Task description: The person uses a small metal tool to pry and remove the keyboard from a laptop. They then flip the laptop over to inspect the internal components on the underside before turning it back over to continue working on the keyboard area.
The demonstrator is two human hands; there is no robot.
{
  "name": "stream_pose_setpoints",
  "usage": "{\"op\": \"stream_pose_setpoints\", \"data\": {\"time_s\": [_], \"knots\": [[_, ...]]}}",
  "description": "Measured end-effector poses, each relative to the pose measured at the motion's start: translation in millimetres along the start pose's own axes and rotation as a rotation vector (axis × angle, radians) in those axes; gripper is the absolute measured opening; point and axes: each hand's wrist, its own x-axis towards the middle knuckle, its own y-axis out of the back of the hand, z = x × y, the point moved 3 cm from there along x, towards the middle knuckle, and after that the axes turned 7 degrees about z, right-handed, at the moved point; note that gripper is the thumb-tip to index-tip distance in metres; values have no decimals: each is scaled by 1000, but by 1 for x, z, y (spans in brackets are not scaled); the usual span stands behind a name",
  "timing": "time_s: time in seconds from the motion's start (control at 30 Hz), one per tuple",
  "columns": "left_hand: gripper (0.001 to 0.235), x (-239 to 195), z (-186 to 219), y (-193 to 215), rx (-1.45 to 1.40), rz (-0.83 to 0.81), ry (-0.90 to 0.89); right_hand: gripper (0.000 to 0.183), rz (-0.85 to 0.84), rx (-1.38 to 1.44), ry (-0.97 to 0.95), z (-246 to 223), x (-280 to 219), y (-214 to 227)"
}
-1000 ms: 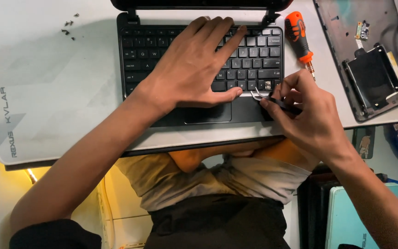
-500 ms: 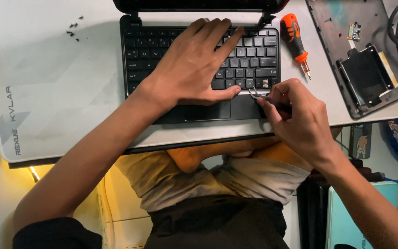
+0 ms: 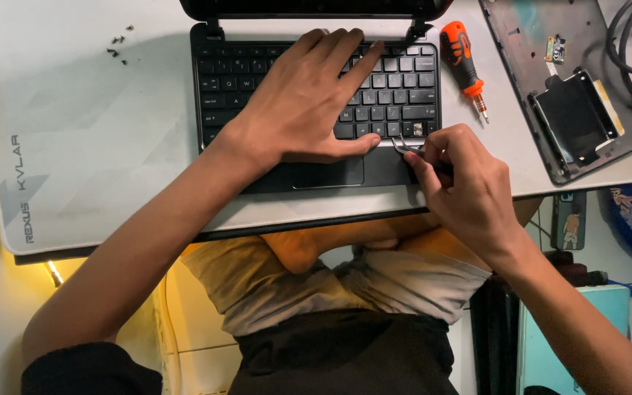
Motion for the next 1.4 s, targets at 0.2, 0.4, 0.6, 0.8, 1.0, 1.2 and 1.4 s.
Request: {"op": "stream_pose_setpoints", "data": {"time_s": [0.2,0.4,0.6,0.8,1.0,1.2,1.4], "knots": [[112,0,-1,-4,24,2,-18,34,20,-42,66,-2,-1,-2],[111,4,1,-9,6,-1,0,35,47,-56,68,0,-2,-4],[117,14,11,-18,146,-70,68,40,-297,260,-327,-16,53,28],[104,11,10,-22,235,-59,53,48,-742,-30,-517,-21,112,39],[95,9,7,-15,164,-48,33,54,-960,-170,-537,-26,145,34],[99,11,12,-9,171,-102,52,40,-1072,-313,-459,-36,167,29],[100,10,10,-6,174,-99,74,53,-968,-255,-385,-20,153,28]]}}
